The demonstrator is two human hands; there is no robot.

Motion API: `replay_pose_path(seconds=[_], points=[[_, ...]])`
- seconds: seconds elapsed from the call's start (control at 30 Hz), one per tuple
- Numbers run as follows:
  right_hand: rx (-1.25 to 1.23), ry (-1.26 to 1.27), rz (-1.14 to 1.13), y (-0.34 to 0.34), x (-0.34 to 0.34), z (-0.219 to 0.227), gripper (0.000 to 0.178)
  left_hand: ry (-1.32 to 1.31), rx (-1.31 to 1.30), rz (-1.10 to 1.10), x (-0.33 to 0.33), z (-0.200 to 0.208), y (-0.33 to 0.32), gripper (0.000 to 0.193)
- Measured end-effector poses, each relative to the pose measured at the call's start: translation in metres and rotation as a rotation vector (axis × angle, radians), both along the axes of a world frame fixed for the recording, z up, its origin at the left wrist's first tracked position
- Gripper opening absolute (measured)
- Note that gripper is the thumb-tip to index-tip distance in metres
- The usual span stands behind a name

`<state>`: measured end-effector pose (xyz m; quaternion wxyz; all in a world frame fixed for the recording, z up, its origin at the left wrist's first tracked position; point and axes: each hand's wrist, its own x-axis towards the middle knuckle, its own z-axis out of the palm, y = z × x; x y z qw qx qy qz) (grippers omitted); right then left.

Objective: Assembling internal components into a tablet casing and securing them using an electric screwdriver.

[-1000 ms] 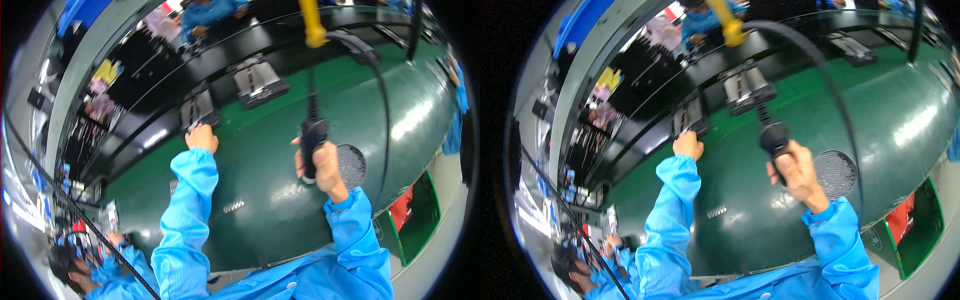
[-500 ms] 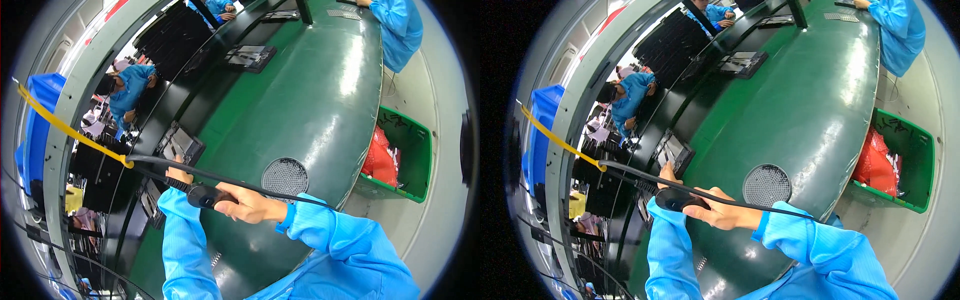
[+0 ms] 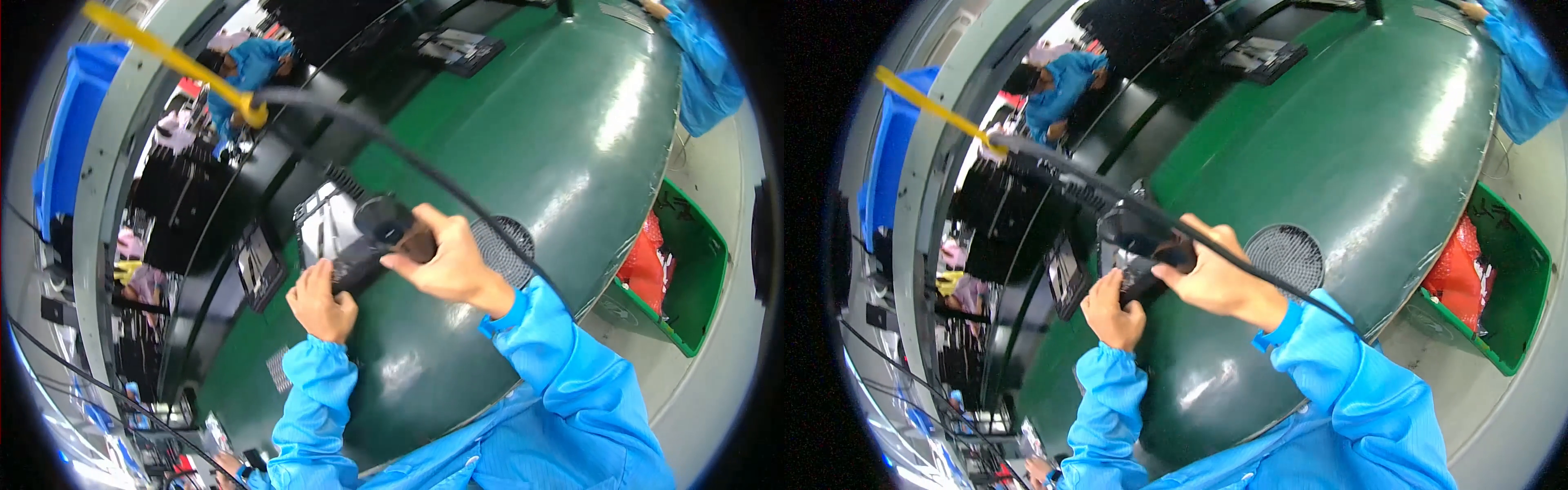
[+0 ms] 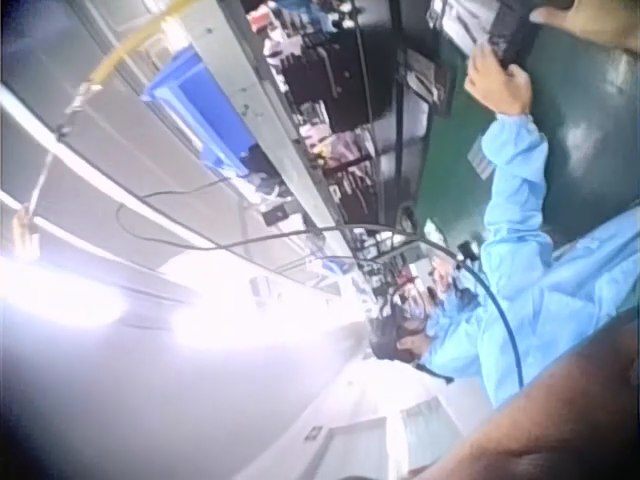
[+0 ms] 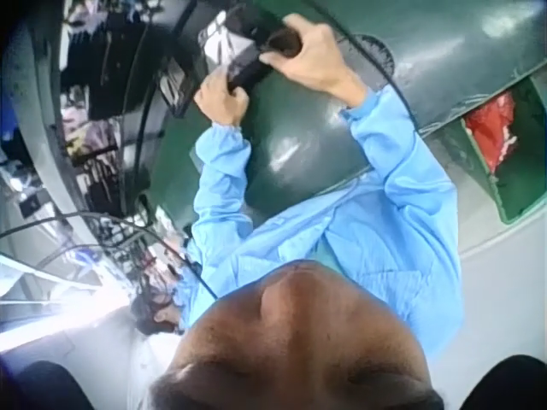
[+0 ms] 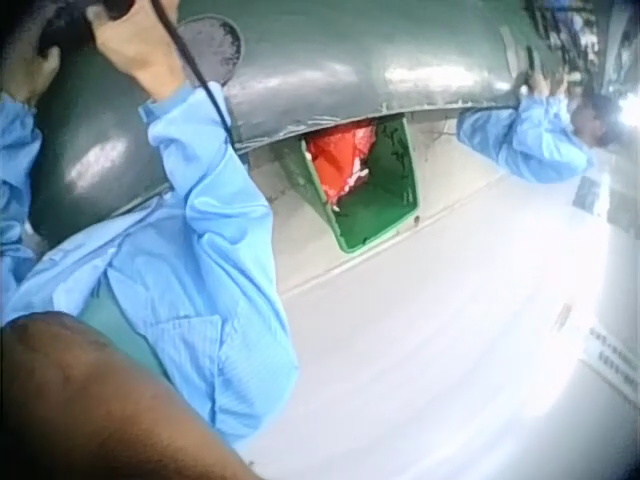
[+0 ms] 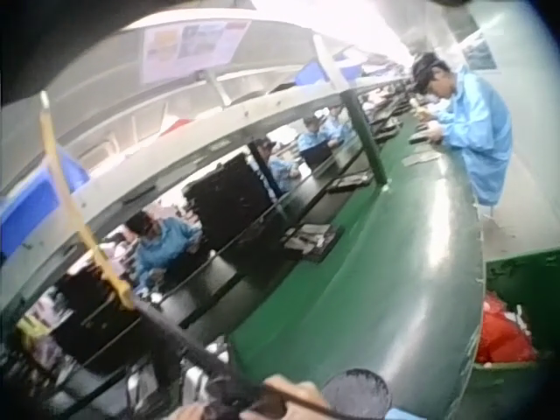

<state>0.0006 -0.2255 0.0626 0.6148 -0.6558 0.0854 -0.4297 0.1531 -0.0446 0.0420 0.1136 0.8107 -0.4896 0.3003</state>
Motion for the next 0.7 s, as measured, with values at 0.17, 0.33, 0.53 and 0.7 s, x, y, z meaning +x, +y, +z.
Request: replay_pose_path(seconds=[0.17,0.33,0.53,0.7], points=[[0.098,0.079,0.065,0.001,-0.01,0.01,0.027,0.18,0.026,-0.106,-0.087,-0.005,0.037,0.056],[0.183,0.029,0.107,0.008,-0.008,0.009,0.028,0.346,0.019,-0.128,-0.145,-0.019,0.065,0.051],[0.135,0.182,0.06,0.014,-0.002,-0.008,0.033,0.854,-0.22,-0.207,-0.155,-0.039,0.075,0.094],[0.222,0.128,0.109,0.02,-0.01,0.002,0.03,0.987,-0.157,-0.279,-0.152,-0.029,0.076,0.088]])
